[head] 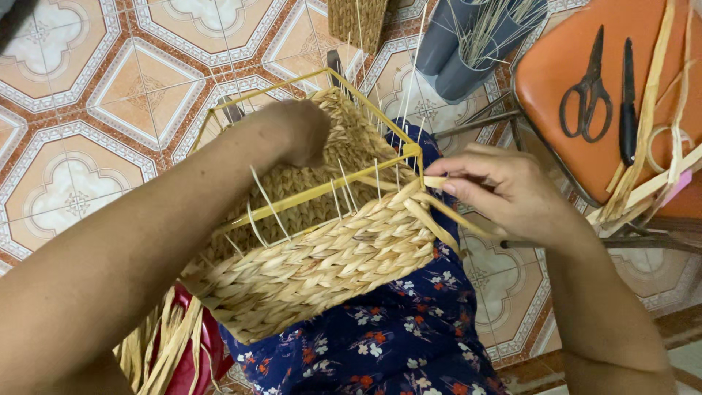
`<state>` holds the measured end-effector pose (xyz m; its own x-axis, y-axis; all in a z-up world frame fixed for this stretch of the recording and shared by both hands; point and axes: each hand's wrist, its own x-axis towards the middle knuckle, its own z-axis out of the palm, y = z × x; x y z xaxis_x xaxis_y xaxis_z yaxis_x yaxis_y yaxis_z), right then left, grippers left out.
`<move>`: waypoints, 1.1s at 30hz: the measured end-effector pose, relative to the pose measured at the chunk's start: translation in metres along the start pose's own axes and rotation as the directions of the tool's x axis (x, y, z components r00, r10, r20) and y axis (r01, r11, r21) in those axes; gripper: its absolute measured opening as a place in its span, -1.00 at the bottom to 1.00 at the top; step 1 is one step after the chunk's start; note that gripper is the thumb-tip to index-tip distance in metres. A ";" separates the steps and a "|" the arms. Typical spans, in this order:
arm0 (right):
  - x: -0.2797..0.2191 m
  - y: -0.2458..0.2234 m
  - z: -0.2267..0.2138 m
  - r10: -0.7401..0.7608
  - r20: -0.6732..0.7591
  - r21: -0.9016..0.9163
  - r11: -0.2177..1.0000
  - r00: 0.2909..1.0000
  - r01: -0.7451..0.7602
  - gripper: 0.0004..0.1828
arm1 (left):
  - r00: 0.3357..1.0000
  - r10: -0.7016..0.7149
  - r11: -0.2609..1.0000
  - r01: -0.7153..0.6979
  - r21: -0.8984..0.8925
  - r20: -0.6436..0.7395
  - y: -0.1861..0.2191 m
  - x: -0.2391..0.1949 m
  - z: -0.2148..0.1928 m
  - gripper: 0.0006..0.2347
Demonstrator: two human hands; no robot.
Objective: The person weaves dried palm leaves into a rectangular basket frame, interlacing strands through vertical supports and trimming excess with scissors. They continue adding and securing strands around the basket's sides.
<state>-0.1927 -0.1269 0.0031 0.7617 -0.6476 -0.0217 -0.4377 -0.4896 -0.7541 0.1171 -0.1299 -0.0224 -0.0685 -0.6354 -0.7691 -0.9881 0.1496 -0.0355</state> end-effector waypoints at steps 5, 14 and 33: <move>-0.002 -0.005 -0.003 0.031 0.048 0.073 0.997 0.998 -0.035 -0.68 | 0.960 -0.254 0.936 0.274 0.222 -0.115 -0.040 -0.019 0.000 -0.74; -0.005 0.000 0.007 0.039 0.020 0.274 0.961 0.999 -0.043 -0.68 | 0.778 0.573 0.522 -0.589 -0.617 -0.258 0.022 -0.028 -0.007 -0.73; -0.010 0.000 0.025 0.171 -0.032 0.357 0.922 0.985 -0.148 -0.81 | 0.932 -0.193 0.981 0.177 0.079 0.308 -0.014 -0.003 0.022 -0.77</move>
<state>-0.1880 -0.1058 -0.0135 0.6597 -0.7404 -0.1290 -0.3460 -0.1468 -0.9267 0.1341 -0.1140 -0.0337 0.1691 -0.3872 -0.9064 -0.9707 0.0939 -0.2212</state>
